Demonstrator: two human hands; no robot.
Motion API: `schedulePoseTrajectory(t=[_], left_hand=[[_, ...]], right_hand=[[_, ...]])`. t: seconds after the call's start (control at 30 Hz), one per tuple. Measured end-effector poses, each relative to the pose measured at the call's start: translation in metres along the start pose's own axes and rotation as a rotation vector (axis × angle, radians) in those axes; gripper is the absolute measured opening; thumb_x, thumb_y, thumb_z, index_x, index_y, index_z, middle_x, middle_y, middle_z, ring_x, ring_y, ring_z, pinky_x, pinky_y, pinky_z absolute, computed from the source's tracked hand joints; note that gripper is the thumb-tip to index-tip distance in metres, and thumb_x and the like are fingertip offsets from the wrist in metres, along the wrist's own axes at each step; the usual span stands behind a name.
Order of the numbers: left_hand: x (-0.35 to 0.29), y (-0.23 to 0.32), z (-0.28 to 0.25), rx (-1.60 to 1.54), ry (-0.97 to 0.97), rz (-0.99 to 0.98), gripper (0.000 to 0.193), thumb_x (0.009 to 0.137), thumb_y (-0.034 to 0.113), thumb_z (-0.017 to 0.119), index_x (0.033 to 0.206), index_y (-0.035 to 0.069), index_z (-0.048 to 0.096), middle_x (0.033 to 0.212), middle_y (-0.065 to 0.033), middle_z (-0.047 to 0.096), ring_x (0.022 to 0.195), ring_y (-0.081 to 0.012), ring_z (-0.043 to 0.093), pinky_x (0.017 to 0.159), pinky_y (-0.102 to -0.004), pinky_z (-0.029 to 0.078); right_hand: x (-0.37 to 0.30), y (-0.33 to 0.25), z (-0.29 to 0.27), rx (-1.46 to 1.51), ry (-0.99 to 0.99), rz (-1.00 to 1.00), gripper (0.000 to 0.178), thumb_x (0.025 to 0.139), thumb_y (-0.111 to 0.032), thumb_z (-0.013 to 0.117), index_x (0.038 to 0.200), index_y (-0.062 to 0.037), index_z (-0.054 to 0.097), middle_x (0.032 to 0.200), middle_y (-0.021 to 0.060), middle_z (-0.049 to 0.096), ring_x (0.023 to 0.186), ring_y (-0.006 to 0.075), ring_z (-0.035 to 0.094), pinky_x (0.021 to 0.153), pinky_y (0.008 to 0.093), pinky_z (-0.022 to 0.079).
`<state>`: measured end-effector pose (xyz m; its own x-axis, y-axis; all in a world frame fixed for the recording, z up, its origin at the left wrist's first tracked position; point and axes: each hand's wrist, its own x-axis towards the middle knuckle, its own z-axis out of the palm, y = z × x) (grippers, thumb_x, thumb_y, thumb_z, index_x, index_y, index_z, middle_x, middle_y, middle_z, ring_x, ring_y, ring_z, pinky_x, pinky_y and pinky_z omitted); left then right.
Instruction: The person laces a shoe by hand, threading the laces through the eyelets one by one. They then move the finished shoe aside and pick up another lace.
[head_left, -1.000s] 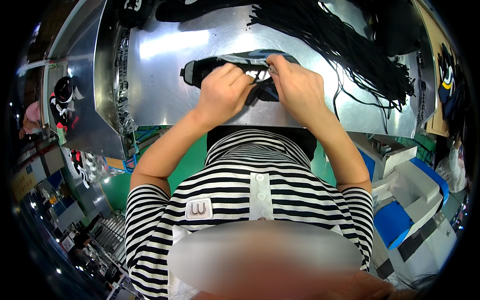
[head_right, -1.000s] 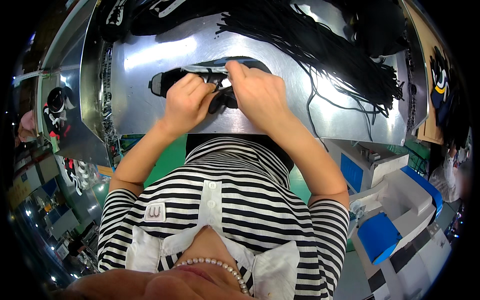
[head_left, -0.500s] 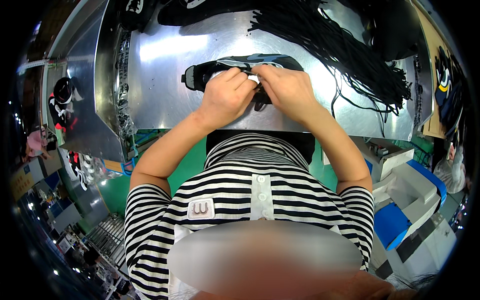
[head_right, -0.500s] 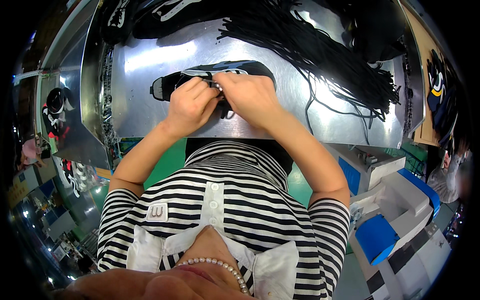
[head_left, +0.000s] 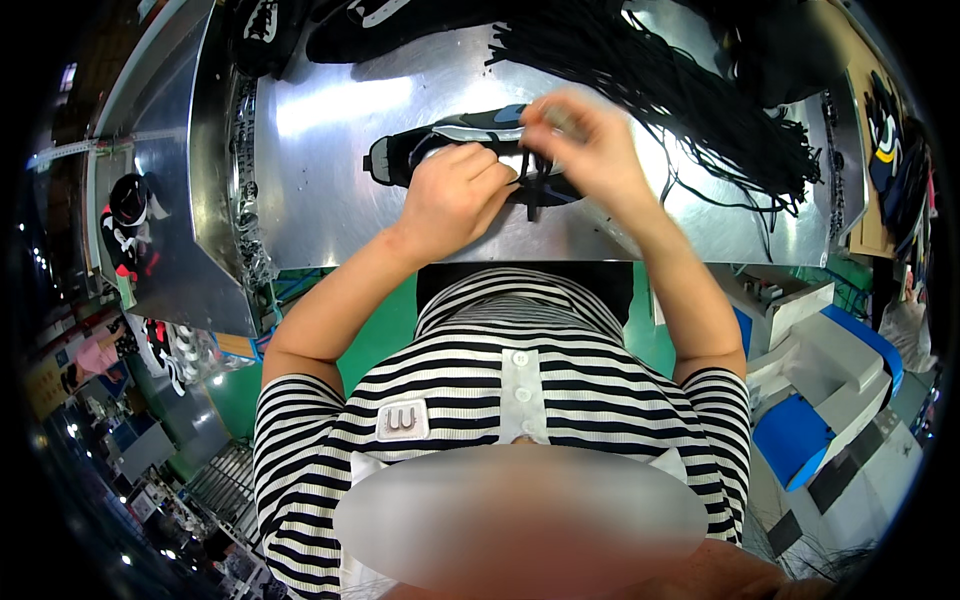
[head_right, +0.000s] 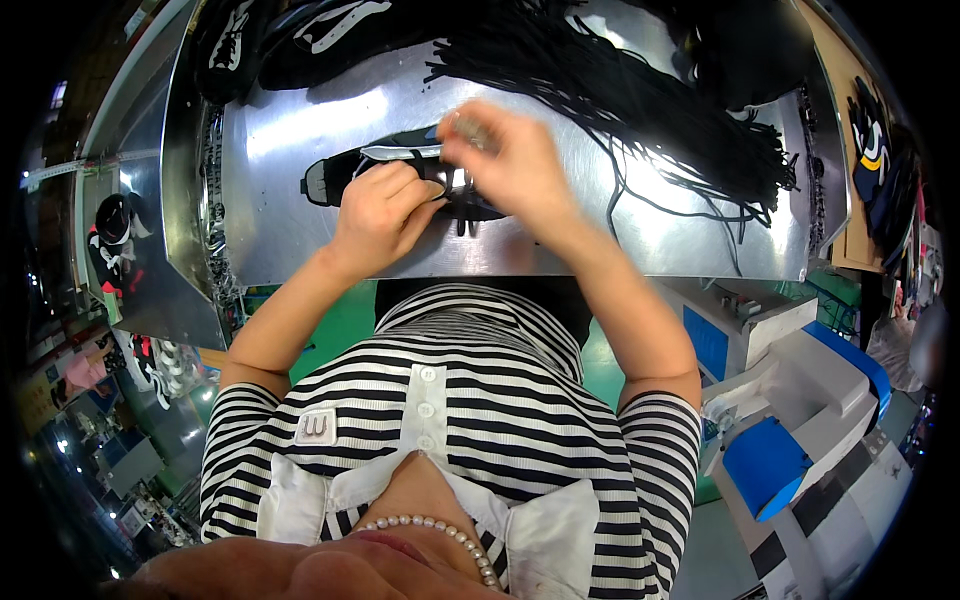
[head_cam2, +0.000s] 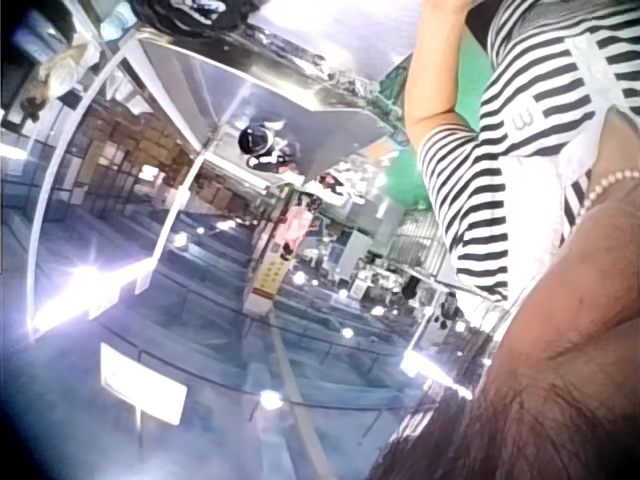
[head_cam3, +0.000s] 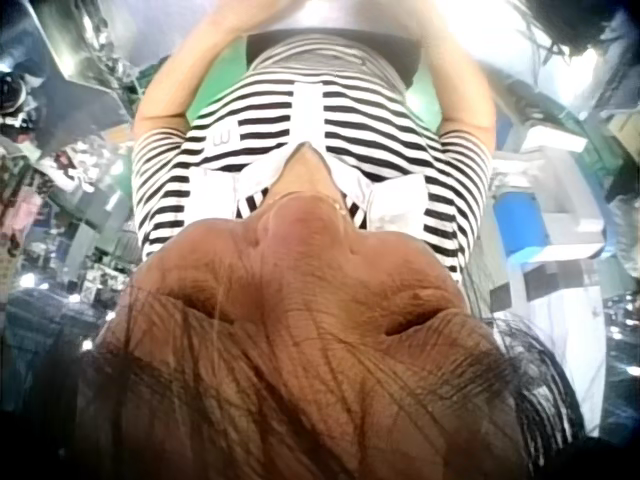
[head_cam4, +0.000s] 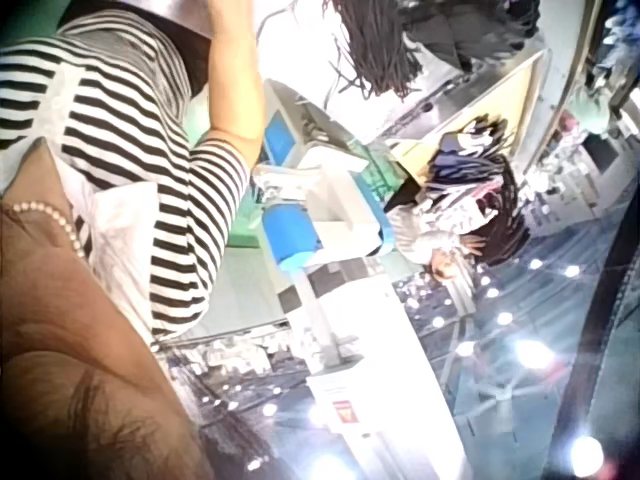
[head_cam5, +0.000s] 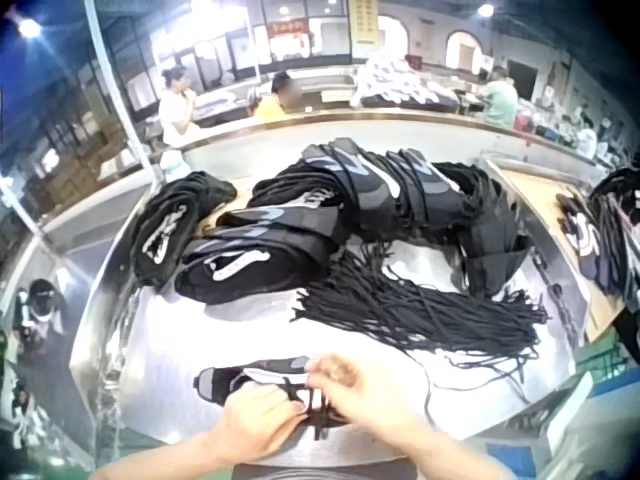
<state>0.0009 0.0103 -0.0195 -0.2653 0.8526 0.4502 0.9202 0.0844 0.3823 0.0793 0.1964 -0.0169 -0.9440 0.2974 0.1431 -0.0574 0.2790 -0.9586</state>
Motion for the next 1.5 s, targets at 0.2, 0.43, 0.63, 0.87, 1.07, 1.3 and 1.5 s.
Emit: schedulePoseTrajectory(t=[0.2,0.43,0.63,0.87,1.07,1.3,1.5], left_hand=[[0.0,0.005,-0.004,-0.006,-0.088,-0.022,0.017,0.073,0.011,0.076,0.084,0.006,0.065,0.072,-0.0055,0.055,0.068,-0.0242,0.059,0.062,-0.0355,0.047],[0.008,0.01,-0.016,-0.369,-0.129,-0.54,0.046,0.092,0.021,0.067,0.133,0.008,0.05,0.094,-0.0141,0.069,0.082,-0.0273,0.067,0.075,-0.0348,0.052],[0.004,-0.001,-0.008,-0.442,0.04,-0.817,0.042,0.101,0.035,0.053,0.129,0.005,0.05,0.075,-0.0151,0.067,0.077,-0.0339,0.065,0.073,-0.044,0.048],[0.004,0.0,0.0,-0.205,0.083,-0.571,0.027,0.1,0.026,0.054,0.113,0.005,0.063,0.093,-0.0142,0.069,0.082,-0.0288,0.064,0.078,-0.0383,0.047],[-0.001,0.004,0.005,-0.099,0.147,-0.58,0.028,0.085,0.023,0.075,0.107,0.008,0.066,0.094,-0.0073,0.071,0.084,-0.0247,0.063,0.081,-0.0348,0.045],[-0.001,0.009,0.009,-0.081,0.211,-0.583,0.031,0.077,0.021,0.082,0.103,0.009,0.069,0.095,-0.005,0.072,0.083,-0.0223,0.061,0.079,-0.0331,0.044],[-0.005,0.007,0.009,-0.057,0.234,-0.562,0.03,0.077,0.019,0.082,0.102,0.008,0.069,0.095,-0.005,0.073,0.078,-0.0207,0.059,0.076,-0.0322,0.043]], right_hand=[[0.035,-0.067,-0.086,0.486,0.561,-0.226,0.021,0.091,0.0,0.066,0.111,0.001,0.065,0.088,0.0074,0.071,0.049,-0.0017,0.041,0.043,0.0137,0.028],[-0.018,0.01,-0.01,0.418,0.059,0.371,0.017,0.09,-0.006,0.068,0.106,-0.0003,0.069,0.095,0.0043,0.071,0.09,0.0099,0.066,0.085,0.0243,0.051],[-0.027,-0.01,-0.022,0.742,-0.488,0.26,0.01,0.086,-0.003,0.069,0.095,0.0004,0.068,0.087,0.0062,0.069,0.085,0.0134,0.065,0.081,0.0261,0.051],[0.0,-0.002,0.003,0.216,-0.175,0.145,0.008,0.088,-0.008,0.066,0.092,-0.0009,0.066,0.092,0.0057,0.067,0.085,0.0178,0.065,0.079,0.0285,0.05],[0.002,0.011,0.019,-0.028,-0.061,0.071,0.01,0.085,-0.008,0.067,0.093,-0.0011,0.066,0.099,0.0084,0.064,0.088,0.026,0.066,0.079,0.0339,0.051],[-0.01,-0.005,0.014,0.045,-0.009,0.155,0.016,0.091,-0.011,0.066,0.101,0.0002,0.061,0.097,0.013,0.066,0.088,0.0234,0.068,0.076,0.0335,0.052],[-0.032,-0.012,0.003,-0.146,-0.058,0.051,0.012,0.093,-0.012,0.063,0.097,-0.0017,0.058,0.086,0.013,0.068,0.077,0.0253,0.069,0.068,0.0341,0.053]])
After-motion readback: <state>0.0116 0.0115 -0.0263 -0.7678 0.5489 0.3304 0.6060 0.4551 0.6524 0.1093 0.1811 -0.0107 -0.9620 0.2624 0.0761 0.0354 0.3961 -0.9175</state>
